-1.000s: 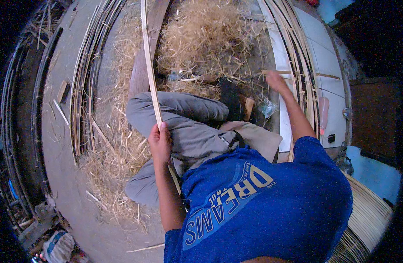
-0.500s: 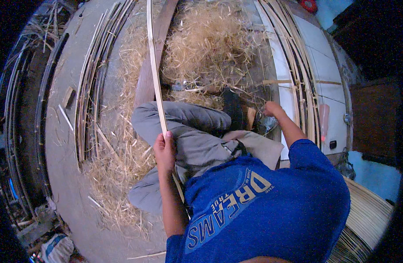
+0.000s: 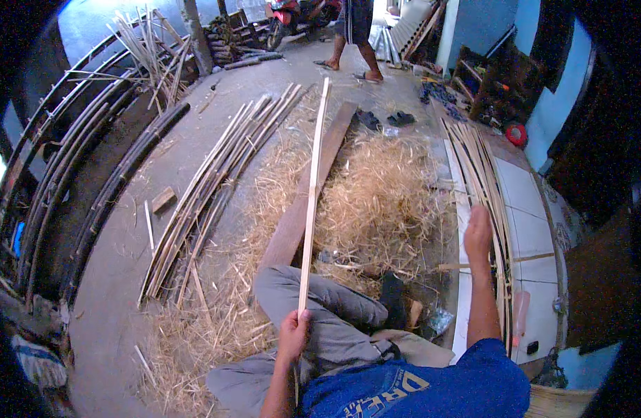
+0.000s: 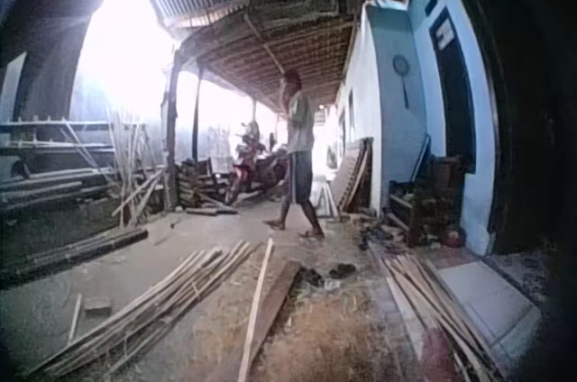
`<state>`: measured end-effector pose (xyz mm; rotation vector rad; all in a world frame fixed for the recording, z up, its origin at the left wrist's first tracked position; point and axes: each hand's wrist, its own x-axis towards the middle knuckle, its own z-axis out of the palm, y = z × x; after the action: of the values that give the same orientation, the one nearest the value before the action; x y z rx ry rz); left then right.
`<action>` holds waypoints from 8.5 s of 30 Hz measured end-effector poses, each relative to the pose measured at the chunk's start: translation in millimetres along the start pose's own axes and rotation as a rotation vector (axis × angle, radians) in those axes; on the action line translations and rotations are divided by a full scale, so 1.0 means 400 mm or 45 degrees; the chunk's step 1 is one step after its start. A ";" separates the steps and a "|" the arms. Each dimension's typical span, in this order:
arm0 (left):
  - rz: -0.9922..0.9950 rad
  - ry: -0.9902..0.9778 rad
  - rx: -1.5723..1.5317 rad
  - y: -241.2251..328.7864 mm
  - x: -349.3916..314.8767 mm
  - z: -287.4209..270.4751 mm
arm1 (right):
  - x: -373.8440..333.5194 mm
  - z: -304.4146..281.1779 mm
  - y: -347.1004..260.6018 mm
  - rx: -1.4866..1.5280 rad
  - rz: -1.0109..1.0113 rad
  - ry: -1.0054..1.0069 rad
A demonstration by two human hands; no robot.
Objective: The person sits on the floor and uses a machete to split long bamboo strips into thinner slats. They repeatedly strike the bamboo against a wooden block, peel the layers apart by hand, and inspect the resulting slats.
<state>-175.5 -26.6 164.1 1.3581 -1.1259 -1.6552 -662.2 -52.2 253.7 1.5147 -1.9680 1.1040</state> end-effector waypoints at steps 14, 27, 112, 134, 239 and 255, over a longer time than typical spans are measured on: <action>0.273 0.169 0.441 -0.060 0.009 -0.005 | -0.130 0.203 -0.341 1.647 1.169 -0.524; 0.202 -0.018 0.061 -0.074 0.035 0.030 | -0.423 0.231 -0.554 1.567 1.455 -2.347; 0.093 -0.210 0.048 -0.027 0.083 0.047 | -0.383 0.082 -0.636 0.646 0.009 -1.436; 0.286 -0.123 0.191 -0.011 0.068 0.060 | -0.392 0.187 -0.589 1.531 0.432 -1.815; 0.645 0.308 0.753 -0.002 -0.030 0.034 | -0.440 0.112 -0.696 1.176 0.510 -1.239; 0.669 0.297 1.026 -0.034 0.016 0.041 | -0.438 0.143 -0.664 1.145 0.107 -1.132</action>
<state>-192.6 -24.4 150.2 1.4750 -1.9039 -0.6499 -349.3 -15.6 180.0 2.7872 -2.1488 1.6745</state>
